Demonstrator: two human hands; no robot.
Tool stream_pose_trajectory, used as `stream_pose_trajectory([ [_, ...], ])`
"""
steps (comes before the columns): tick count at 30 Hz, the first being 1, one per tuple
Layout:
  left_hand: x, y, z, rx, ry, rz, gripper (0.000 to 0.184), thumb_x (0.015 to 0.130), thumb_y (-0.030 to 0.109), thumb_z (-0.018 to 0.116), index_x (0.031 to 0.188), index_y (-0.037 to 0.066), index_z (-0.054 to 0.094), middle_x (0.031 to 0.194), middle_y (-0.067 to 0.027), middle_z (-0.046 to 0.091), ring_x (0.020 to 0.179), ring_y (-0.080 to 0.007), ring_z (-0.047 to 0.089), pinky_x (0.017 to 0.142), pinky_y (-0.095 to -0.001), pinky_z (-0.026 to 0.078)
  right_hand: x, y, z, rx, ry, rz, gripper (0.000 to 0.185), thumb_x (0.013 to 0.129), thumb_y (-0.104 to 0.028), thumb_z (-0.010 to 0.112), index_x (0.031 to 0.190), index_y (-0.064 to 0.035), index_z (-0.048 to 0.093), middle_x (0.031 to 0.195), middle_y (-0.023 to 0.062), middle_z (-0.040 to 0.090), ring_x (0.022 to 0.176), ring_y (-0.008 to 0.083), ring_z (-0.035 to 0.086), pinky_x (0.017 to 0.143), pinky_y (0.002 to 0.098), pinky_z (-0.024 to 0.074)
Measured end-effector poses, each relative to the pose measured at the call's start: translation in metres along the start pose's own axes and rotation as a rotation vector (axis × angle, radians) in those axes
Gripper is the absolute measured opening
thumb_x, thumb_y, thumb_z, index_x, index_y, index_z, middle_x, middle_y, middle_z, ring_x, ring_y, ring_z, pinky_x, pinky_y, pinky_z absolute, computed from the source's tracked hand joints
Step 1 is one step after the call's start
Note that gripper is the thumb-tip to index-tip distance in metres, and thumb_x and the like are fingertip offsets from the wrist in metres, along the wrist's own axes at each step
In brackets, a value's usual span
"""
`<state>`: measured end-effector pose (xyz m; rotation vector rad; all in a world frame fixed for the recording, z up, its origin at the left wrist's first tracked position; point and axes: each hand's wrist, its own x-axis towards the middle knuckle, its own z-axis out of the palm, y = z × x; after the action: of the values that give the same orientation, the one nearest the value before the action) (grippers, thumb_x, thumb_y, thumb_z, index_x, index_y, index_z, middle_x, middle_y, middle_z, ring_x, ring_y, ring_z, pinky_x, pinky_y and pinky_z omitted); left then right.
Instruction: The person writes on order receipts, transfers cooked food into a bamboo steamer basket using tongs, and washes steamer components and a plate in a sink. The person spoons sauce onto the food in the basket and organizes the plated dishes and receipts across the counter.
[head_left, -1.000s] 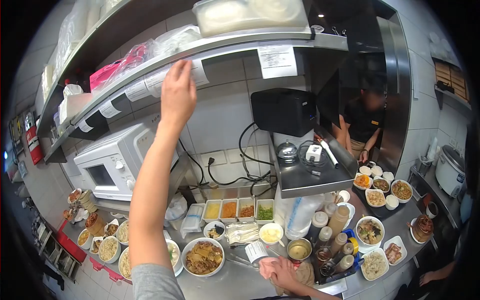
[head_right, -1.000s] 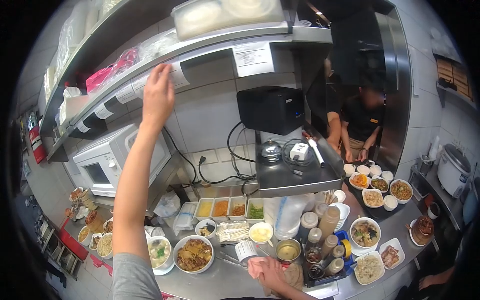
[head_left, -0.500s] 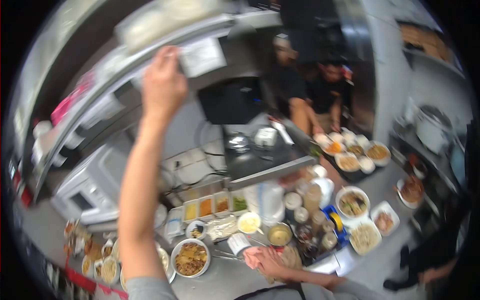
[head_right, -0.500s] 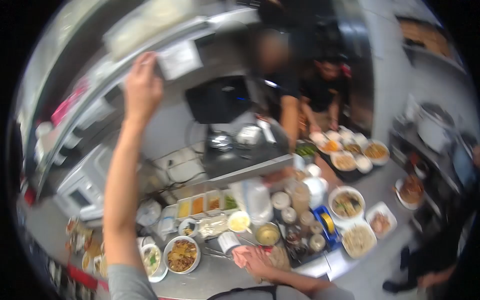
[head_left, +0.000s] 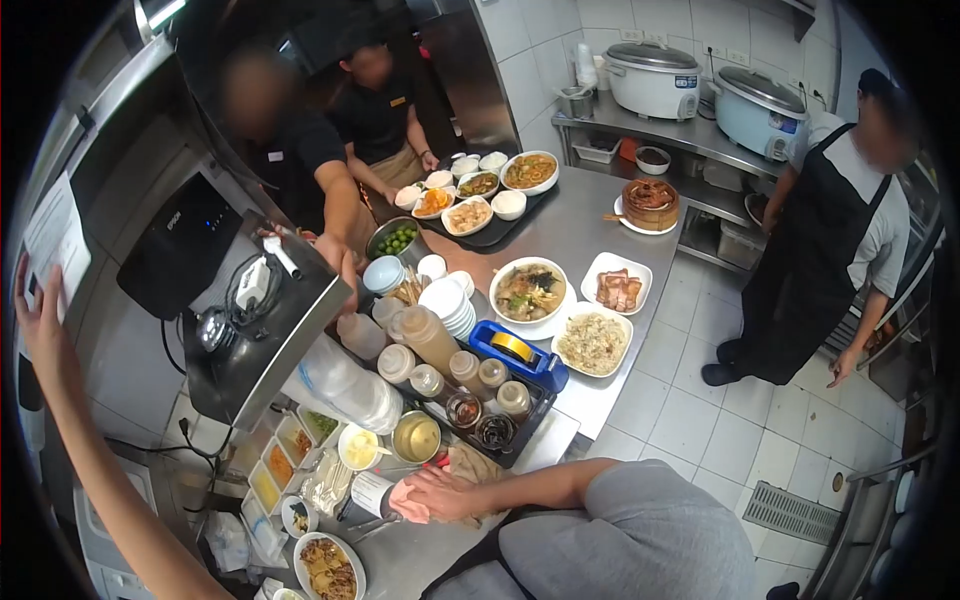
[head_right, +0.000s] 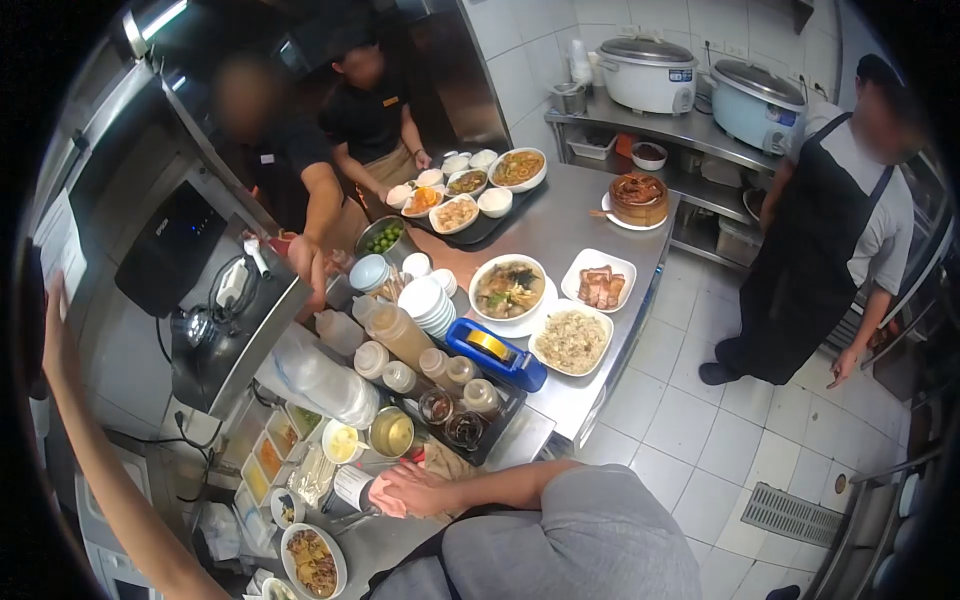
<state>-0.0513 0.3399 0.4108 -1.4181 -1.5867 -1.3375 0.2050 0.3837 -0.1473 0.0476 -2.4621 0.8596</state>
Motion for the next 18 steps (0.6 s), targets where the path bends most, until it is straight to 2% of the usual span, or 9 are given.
stream_pose_trajectory([
  [4,-0.119,0.078,-0.028,0.1,-0.11,-0.044,0.053,0.085,0.021,0.052,0.13,-0.005,0.039,0.134,-0.0158,0.04,0.127,-0.0242,0.034,0.105,-0.0344,0.023,0.002,0.008,0.015,-0.061,-0.055,0.035,0.039,0.074,-0.018,0.056,0.111,-0.01,0.054,0.123,0.0146,0.04,0.117,0.0342,0.035,0.099,0.0488,0.0238],
  [6,-0.194,0.089,-0.063,0.082,-0.126,-0.233,0.059,0.081,0.019,0.055,0.133,-0.001,0.037,0.138,-0.0134,0.038,0.129,-0.0237,0.031,0.106,-0.0359,0.021,0.003,0.013,0.025,-0.067,-0.063,0.051,0.039,0.074,-0.018,0.056,0.112,-0.0094,0.053,0.124,0.015,0.04,0.118,0.0345,0.035,0.099,0.0498,0.0238],
  [8,-0.269,0.094,-0.09,-0.218,-0.155,-0.468,0.05,0.079,0.008,0.052,0.127,-0.007,0.042,0.13,-0.0197,0.043,0.123,-0.028,0.038,0.104,-0.0387,0.025,-0.002,0.024,0.038,-0.079,-0.02,0.019,0.039,0.074,-0.017,0.054,0.112,-0.0067,0.053,0.12,0.019,0.043,0.112,0.0357,0.04,0.094,0.0488,0.0304],
  [10,-0.33,0.084,-0.117,-0.128,-0.405,-0.634,0.039,0.075,0.004,0.059,0.113,-0.005,0.055,0.115,-0.0148,0.052,0.105,-0.0225,0.049,0.094,-0.0347,0.037,-0.001,0.03,0.044,-0.051,-0.126,0.072,0.037,0.076,-0.015,0.052,0.111,-0.004,0.053,0.117,0.0217,0.045,0.107,0.0368,0.043,0.09,0.0484,0.034],
  [11,-0.344,0.099,-0.107,-0.236,-0.353,-0.872,0.034,0.074,0.0,0.063,0.108,-0.004,0.058,0.109,-0.0126,0.055,0.1,-0.0193,0.05,0.087,-0.0306,0.041,0.001,0.025,0.037,-0.076,-0.214,0.141,0.036,0.077,-0.014,0.05,0.111,-0.0027,0.053,0.116,0.0227,0.046,0.104,0.0374,0.045,0.089,0.0483,0.0351],
  [12,-0.365,0.084,-0.113,-0.197,-0.448,-0.902,0.032,0.074,-0.002,0.065,0.105,-0.003,0.06,0.104,-0.0092,0.058,0.097,-0.0158,0.052,0.084,-0.0273,0.042,0.002,0.019,0.03,-0.147,-0.089,0.053,0.034,0.078,-0.012,0.046,0.11,-0.0015,0.053,0.115,0.0234,0.047,0.102,0.0383,0.045,0.088,0.0488,0.0354],
  [13,-0.392,0.076,-0.121,-0.179,-0.376,-1.036,0.029,0.074,0.002,0.068,0.102,-0.001,0.061,0.102,-0.0066,0.06,0.096,-0.0134,0.052,0.083,-0.0262,0.042,0.008,0.017,0.03,-0.186,-0.095,0.027,0.035,0.068,-0.012,0.054,0.103,-0.0037,0.055,0.107,0.0215,0.047,0.099,0.0379,0.045,0.082,0.0482,0.0371],
  [17,-0.487,0.024,-0.193,0.072,-0.018,-1.321,0.027,0.073,0.005,0.066,0.101,0.006,0.065,0.097,-0.0011,0.063,0.086,-0.0088,0.054,0.077,-0.0232,0.043,0.023,-0.005,0.012,-0.201,-0.153,-0.051,0.038,0.067,-0.012,0.056,0.104,-0.0043,0.054,0.112,0.0217,0.045,0.106,0.0389,0.042,0.089,0.0486,0.0323],
  [18,-0.506,0.006,-0.212,0.054,0.143,-1.238,0.03,0.073,0.006,0.065,0.103,0.005,0.065,0.095,-0.0022,0.063,0.082,-0.0076,0.053,0.074,-0.0235,0.043,0.026,-0.009,0.014,-0.205,-0.155,-0.038,0.037,0.067,-0.012,0.055,0.103,-0.0043,0.055,0.111,0.0211,0.045,0.106,0.0384,0.041,0.089,0.0481,0.0314],
])
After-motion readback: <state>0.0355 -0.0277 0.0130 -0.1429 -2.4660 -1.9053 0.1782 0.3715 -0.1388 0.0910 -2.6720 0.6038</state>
